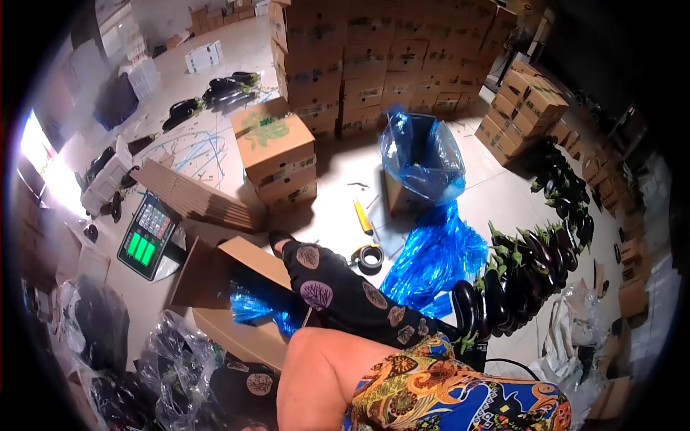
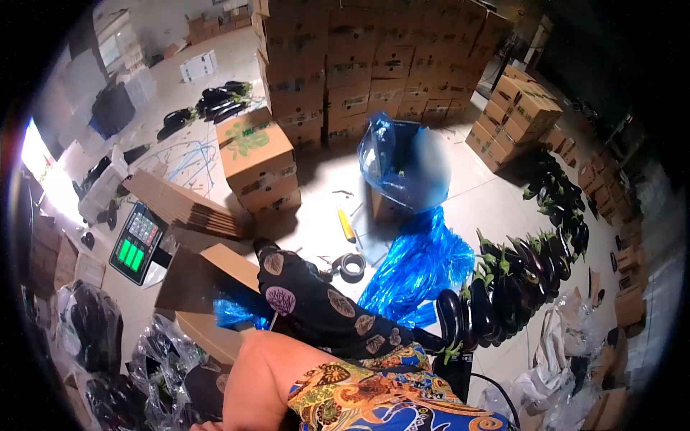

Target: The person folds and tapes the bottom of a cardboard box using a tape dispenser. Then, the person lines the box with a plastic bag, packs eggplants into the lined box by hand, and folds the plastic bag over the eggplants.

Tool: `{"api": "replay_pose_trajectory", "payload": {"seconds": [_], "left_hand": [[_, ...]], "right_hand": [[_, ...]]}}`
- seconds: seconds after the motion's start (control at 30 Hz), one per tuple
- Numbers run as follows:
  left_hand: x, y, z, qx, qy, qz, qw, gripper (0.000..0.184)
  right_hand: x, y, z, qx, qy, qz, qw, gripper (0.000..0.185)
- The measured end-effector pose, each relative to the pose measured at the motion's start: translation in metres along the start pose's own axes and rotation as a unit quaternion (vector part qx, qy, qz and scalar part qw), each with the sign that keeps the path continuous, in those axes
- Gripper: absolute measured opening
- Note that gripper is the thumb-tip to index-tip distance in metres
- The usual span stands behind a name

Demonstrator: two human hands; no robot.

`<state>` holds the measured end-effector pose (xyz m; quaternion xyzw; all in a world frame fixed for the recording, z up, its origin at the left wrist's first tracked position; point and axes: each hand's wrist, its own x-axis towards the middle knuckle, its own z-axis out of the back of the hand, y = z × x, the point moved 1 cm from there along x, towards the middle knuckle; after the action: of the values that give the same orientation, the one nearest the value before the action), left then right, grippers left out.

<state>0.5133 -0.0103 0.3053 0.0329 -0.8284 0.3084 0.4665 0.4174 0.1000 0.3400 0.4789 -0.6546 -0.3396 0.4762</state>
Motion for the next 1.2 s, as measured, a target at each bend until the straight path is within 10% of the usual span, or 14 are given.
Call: {"api": "replay_pose_trajectory", "payload": {"seconds": [0.37, 1.2], "left_hand": [[-0.042, 0.027, -0.011, 0.041, -0.200, 0.014, 0.979, 0.022], [-0.051, 0.053, 0.002, 0.032, -0.285, 0.079, 0.955, 0.020]], "right_hand": [[0.000, -0.007, 0.004, 0.057, -0.011, -0.010, 0.998, 0.022], [-0.001, -0.006, 0.010, 0.083, 0.001, -0.004, 0.997, 0.023]]}}
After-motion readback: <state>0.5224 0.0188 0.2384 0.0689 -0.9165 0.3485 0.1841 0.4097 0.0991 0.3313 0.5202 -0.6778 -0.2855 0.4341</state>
